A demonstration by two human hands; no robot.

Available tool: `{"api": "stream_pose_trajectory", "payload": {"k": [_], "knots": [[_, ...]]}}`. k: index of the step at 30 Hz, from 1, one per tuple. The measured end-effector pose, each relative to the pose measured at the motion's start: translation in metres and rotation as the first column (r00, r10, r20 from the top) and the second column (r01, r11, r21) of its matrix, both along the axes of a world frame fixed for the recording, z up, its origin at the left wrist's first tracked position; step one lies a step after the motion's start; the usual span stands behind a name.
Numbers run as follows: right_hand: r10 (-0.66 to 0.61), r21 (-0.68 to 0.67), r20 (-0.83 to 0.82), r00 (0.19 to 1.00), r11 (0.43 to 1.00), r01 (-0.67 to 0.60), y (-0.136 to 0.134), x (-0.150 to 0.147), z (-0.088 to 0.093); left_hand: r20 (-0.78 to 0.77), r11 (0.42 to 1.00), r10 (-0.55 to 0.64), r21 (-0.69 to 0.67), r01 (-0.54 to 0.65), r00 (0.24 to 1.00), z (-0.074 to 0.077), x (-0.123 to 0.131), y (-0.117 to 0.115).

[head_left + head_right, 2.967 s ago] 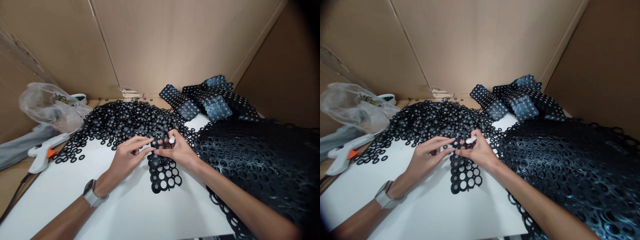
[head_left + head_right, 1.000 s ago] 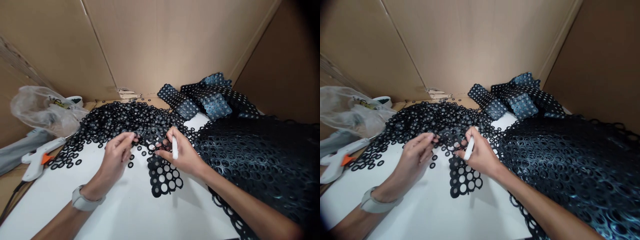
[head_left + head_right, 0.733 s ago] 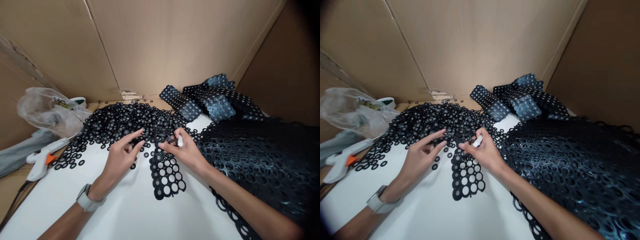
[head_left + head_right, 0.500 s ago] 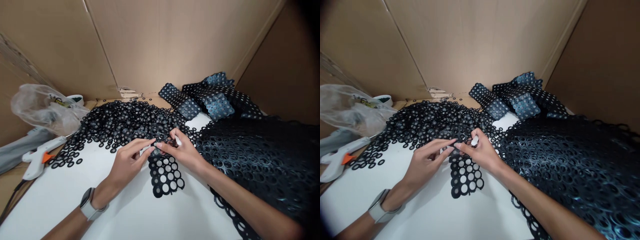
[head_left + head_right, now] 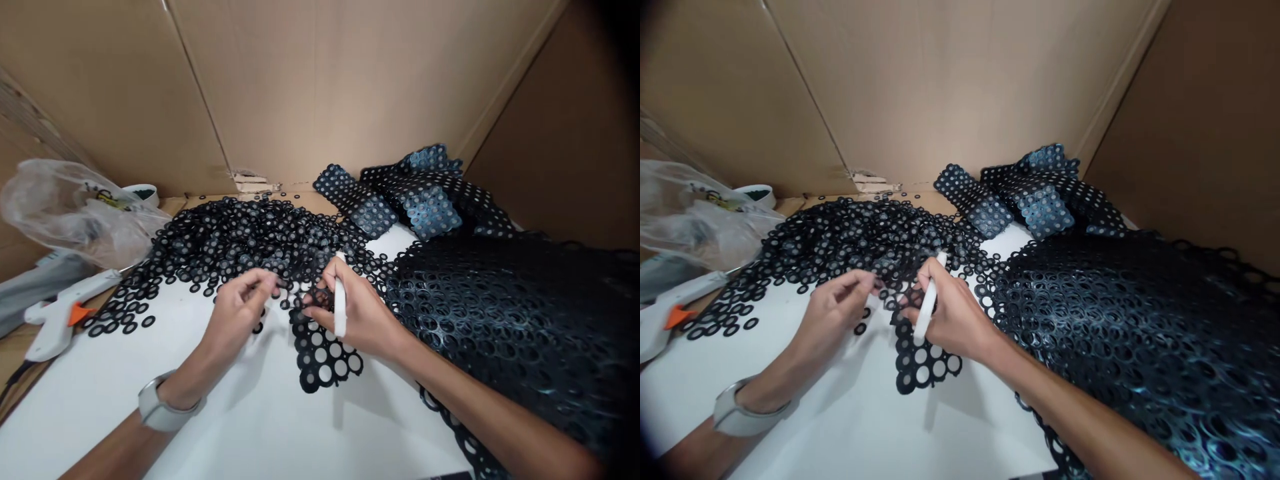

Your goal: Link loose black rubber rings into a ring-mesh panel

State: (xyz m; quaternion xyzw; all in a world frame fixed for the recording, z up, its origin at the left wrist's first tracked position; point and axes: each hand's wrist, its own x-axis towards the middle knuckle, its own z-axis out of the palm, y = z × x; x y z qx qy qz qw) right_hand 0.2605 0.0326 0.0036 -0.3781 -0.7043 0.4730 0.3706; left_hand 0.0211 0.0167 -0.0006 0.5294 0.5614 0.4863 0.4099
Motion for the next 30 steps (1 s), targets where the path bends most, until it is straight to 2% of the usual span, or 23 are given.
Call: {"api": "stream_pose_trajectory", "payload": {"k": [2, 3, 5, 7, 10, 13, 15, 18, 20, 22, 26, 30], "knots": [[-0.017, -0.058, -0.097, 0.995, 0.998, 0.012, 0.003, -0.001, -0.001, 0.039, 0.984, 0.17, 0.049, -0.171, 0.985, 0.0, -0.009, 0.007], [-0.035, -0.092, -0.161, 0.986, 0.996, 0.021, 0.005, -0.001, -0.002, -0.009, 0.966, 0.235, 0.108, -0.233, 0.972, 0.001, -0.013, 0.009], [-0.1, -0.151, -0.254, 0.962, 0.987, 0.062, 0.01, -0.002, -0.002, -0.143, 0.946, 0.272, 0.218, -0.238, 0.952, 0.004, -0.016, 0.012], [-0.175, -0.194, -0.266, 0.948, 0.973, 0.125, 0.014, -0.002, -0.002, -0.237, 0.954, 0.211, 0.26, -0.147, 0.948, 0.006, -0.012, 0.009], [-0.241, -0.238, -0.227, 0.944, 0.953, 0.186, 0.017, -0.003, -0.003, -0.29, 0.96, 0.069, 0.281, 0.016, 0.955, 0.006, 0.001, 0.0], [-0.22, -0.274, -0.229, 0.948, 0.949, 0.154, 0.017, -0.004, -0.006, -0.365, 0.921, -0.037, 0.349, 0.173, 0.93, 0.004, 0.009, -0.006], [-0.176, -0.292, -0.269, 0.947, 0.952, 0.094, 0.016, -0.005, -0.007, -0.404, 0.892, -0.061, 0.388, 0.232, 0.913, 0.002, 0.01, -0.008], [-0.086, -0.296, -0.323, 0.942, 0.955, -0.014, 0.013, -0.005, -0.009, -0.419, 0.875, -0.055, 0.416, 0.246, 0.906, -0.001, 0.008, -0.006], [-0.04, -0.285, -0.306, 0.951, 0.957, -0.051, 0.012, -0.004, -0.01, -0.416, 0.884, -0.056, 0.402, 0.239, 0.907, -0.001, 0.005, -0.004], [-0.025, -0.231, -0.216, 0.976, 0.973, -0.026, 0.009, -0.003, -0.009, -0.4, 0.909, -0.084, 0.345, 0.235, 0.913, 0.0, 0.004, -0.003], [-0.003, -0.029, -0.005, 1.0, 1.0, 0.003, 0.004, -0.001, -0.001, -0.357, 0.943, -0.203, 0.178, 0.28, 0.912, 0.008, 0.003, -0.003], [0.041, 0.03, 0.048, 0.998, 0.999, -0.043, 0.002, 0.001, 0.007, -0.309, 0.94, -0.261, 0.136, 0.314, 0.914, 0.012, 0.0, -0.004]]}}
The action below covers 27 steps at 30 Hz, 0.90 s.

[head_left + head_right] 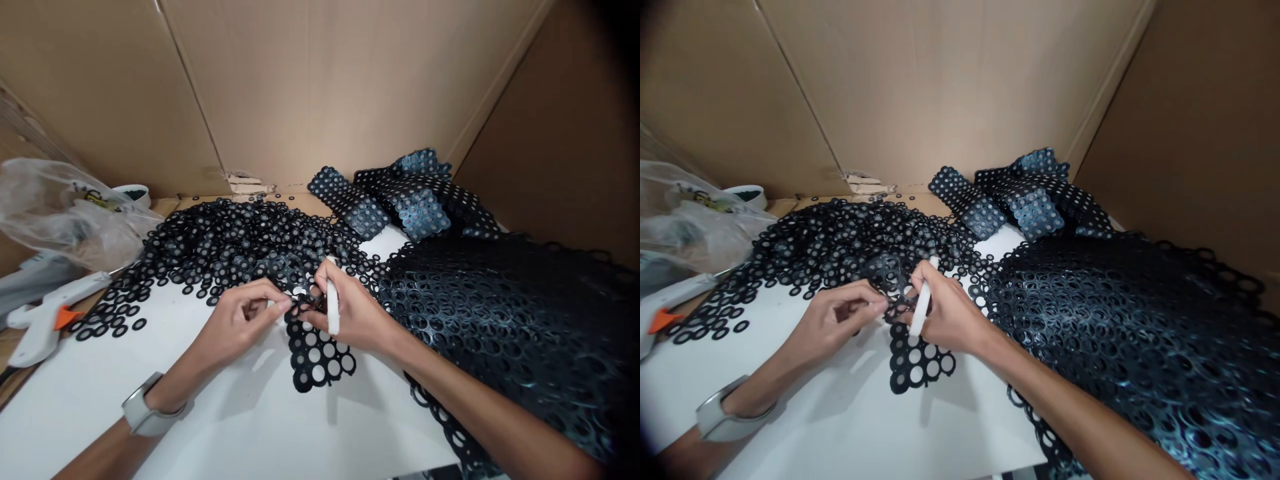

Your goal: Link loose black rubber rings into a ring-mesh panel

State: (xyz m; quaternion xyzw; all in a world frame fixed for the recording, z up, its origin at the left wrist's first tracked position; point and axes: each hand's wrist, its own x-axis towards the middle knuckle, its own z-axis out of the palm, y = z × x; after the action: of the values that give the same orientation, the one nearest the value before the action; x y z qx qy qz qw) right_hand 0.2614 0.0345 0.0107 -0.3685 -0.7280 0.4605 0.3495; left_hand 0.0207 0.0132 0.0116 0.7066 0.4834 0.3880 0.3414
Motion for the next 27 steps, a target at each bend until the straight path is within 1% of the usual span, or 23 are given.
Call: {"api": "stream_pose_trajectory", "payload": {"k": [1, 2, 4, 5, 6, 7, 9, 11, 13, 16, 18, 19, 20, 22, 24, 25, 27], "knots": [[-0.008, 0.001, -0.001, 1.0, 1.0, 0.008, 0.001, 0.001, 0.0, 0.036, 0.999, 0.04, -0.005, -0.04, 0.999, 0.0, -0.002, 0.001], [-0.02, -0.01, -0.013, 1.0, 1.0, 0.02, 0.002, 0.001, 0.0, 0.083, 0.994, 0.11, -0.007, -0.11, 0.99, -0.001, -0.006, 0.003], [-0.044, -0.069, -0.093, 0.995, 0.997, 0.038, 0.006, 0.003, -0.003, 0.166, 0.952, 0.298, 0.013, -0.304, 0.94, -0.001, -0.013, 0.007], [-0.054, -0.11, -0.157, 0.986, 0.993, 0.037, 0.008, 0.003, -0.004, 0.18, 0.92, 0.377, 0.036, -0.39, 0.908, -0.001, -0.016, 0.01], [-0.066, -0.152, -0.226, 0.972, 0.988, 0.032, 0.011, 0.004, -0.006, 0.173, 0.893, 0.429, 0.063, -0.445, 0.887, -0.001, -0.018, 0.011], [-0.085, -0.188, -0.289, 0.954, 0.982, 0.031, 0.014, 0.004, -0.008, 0.146, 0.883, 0.446, 0.092, -0.461, 0.883, -0.001, -0.019, 0.013], [-0.128, -0.235, -0.362, 0.923, 0.971, 0.043, 0.017, 0.003, -0.011, 0.075, 0.902, 0.4, 0.146, -0.407, 0.913, 0.001, -0.019, 0.013], [-0.157, -0.253, -0.369, 0.916, 0.965, 0.063, 0.019, 0.003, -0.012, 0.03, 0.935, 0.294, 0.2, -0.294, 0.955, 0.0, -0.015, 0.011], [-0.155, -0.263, -0.359, 0.92, 0.963, 0.059, 0.019, 0.002, -0.011, -0.01, 0.947, 0.178, 0.275, -0.169, 0.984, -0.002, -0.009, 0.007], [-0.134, -0.272, -0.355, 0.925, 0.962, 0.035, 0.018, 0.003, -0.009, -0.049, 0.926, 0.025, 0.379, -0.005, 0.999, -0.008, -0.001, 0.001], [-0.118, -0.274, -0.342, 0.932, 0.962, 0.021, 0.016, 0.003, -0.007, -0.051, 0.904, -0.015, 0.427, 0.036, 0.999, -0.012, 0.004, -0.002], [-0.11, -0.273, -0.337, 0.935, 0.962, 0.015, 0.015, 0.003, -0.007, -0.044, 0.899, -0.009, 0.437, 0.027, 0.999, -0.013, 0.006, -0.003], [-0.102, -0.276, -0.338, 0.936, 0.961, 0.005, 0.015, 0.003, -0.006, -0.027, 0.904, 0.018, 0.427, -0.005, 0.999, -0.014, 0.009, -0.004], [-0.095, -0.303, -0.37, 0.924, 0.953, -0.023, 0.014, 0.004, -0.004, 0.038, 0.937, 0.105, 0.33, -0.112, 0.994, -0.013, 0.012, -0.006], [-0.099, -0.334, -0.427, 0.899, 0.941, -0.055, 0.015, 0.004, -0.003, 0.163, 0.967, 0.191, 0.139, -0.214, 0.968, -0.011, 0.015, -0.005], [-0.111, -0.344, -0.458, 0.882, 0.937, -0.061, 0.015, 0.004, -0.002, 0.244, 0.97, 0.227, 0.031, -0.242, 0.943, -0.009, 0.016, -0.005], [-0.147, -0.339, -0.513, 0.846, 0.94, -0.042, 0.016, 0.002, -0.004, 0.41, 0.961, 0.274, -0.149, -0.232, 0.87, -0.006, 0.018, -0.004]]}}
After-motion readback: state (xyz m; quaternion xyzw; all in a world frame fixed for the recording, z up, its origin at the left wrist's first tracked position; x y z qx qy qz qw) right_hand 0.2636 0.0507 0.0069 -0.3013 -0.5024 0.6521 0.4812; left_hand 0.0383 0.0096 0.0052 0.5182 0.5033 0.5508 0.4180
